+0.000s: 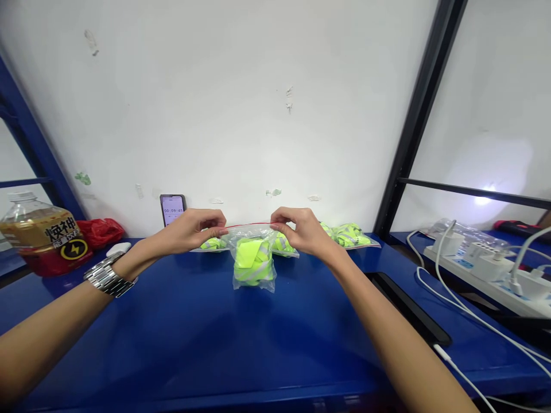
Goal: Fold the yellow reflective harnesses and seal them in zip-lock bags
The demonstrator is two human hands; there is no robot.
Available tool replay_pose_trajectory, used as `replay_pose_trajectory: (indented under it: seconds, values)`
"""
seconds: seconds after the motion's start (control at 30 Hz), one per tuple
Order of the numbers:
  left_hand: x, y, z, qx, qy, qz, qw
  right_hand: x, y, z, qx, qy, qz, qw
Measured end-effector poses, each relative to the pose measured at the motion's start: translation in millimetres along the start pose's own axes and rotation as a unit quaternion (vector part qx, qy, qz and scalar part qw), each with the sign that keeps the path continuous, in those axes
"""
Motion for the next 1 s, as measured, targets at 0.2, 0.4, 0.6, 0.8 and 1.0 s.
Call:
replay_pose_trajectory:
  seconds: [0.2,0.4,0.6,0.8,1.0]
  values:
    - [3,2,6.1,-0.071,0.124,-0.024,0.989,8,5,6,-0.025,-0.036,0.002,0.999]
    - [2,2,4.5,-0.029,0.005,-0.005,1.0,6,4,4,-0.03,-0.023,0.045,0.998]
    - [-4,1,5.1,0.054,-0.056,0.013,0.997,10,5,6,0.045,-0.02,0.054,0.997]
    - [-13,7,11.5,0.039,-0.007,-0.035,0.999,6,6,14,0.016,0.012,0.064,0.998]
    - [-11,9,14.4,0.056,-0.01,-0.015,0.998,1,8,14,-0.001,0.02,0.091,0.996]
Point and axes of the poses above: each hand's wrist, its own y-axis away from the middle knuckle, its own z-axis out of the palm, x = y × z, the point moved 2 cm from there along -y, towards the middle knuckle, and after that the axes turned 6 degrees about -x, right-handed, at the moved point
